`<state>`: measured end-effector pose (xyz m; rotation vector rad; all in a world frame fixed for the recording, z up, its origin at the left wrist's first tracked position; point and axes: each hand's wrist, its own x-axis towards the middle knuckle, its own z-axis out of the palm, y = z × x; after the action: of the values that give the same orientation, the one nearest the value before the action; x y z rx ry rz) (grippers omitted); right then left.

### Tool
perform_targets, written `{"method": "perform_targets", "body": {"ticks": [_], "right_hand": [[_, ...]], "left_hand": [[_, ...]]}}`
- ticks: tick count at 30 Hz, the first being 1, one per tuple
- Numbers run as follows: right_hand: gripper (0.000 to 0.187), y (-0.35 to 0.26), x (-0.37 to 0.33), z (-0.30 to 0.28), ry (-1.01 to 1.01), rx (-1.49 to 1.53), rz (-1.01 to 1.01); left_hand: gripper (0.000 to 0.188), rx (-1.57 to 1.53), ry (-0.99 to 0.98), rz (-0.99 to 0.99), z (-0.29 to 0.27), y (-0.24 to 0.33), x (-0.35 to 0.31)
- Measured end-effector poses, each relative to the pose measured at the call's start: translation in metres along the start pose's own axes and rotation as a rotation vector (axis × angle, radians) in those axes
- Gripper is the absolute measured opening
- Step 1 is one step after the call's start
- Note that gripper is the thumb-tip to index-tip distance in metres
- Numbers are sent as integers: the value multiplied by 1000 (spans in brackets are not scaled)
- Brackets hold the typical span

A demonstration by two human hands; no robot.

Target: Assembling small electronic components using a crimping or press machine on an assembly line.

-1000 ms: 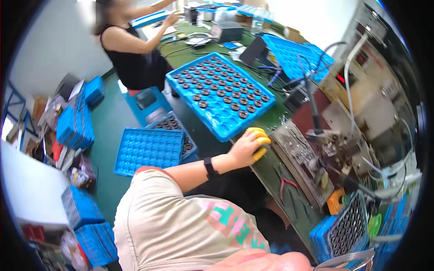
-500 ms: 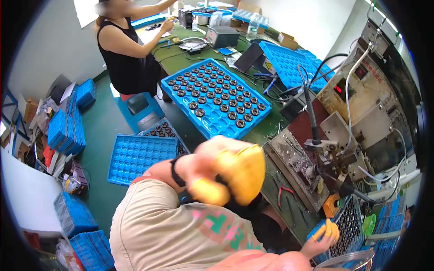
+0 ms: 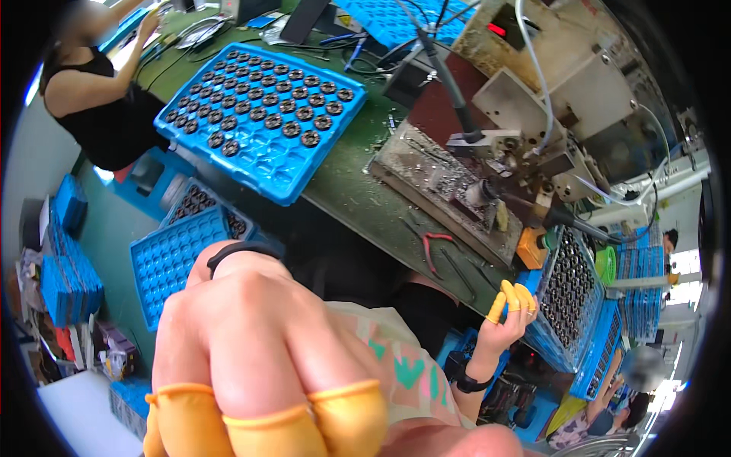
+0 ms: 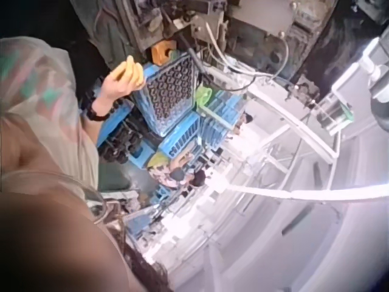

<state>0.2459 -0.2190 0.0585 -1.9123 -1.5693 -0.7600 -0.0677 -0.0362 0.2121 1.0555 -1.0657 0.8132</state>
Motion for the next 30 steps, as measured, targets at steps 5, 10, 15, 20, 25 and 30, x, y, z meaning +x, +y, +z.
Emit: {"method": "perform_targets", "body": {"ticks": [5, 10, 15, 20, 25, 30], "right_hand": [[14, -8, 4, 0, -43, 239, 171], [16, -18, 22, 11, -67, 372, 185], [21, -17, 44, 25, -98, 429, 214], [23, -20, 62, 39, -113, 441, 238], [32, -20, 82, 52, -71, 541, 281], [44, -27, 110, 73, 1, 560, 233]], "left_hand": [[29, 416, 169, 87, -24, -31, -30], [13, 1510, 296, -415, -63, -51, -87], [15, 1758, 245, -715, -99, -91, -174], [17, 1810, 178, -675, -100, -96, -176], [17, 1860, 155, -671, -100, -97, -175], [16, 1879, 165, -648, -100, -98, -178]]}}
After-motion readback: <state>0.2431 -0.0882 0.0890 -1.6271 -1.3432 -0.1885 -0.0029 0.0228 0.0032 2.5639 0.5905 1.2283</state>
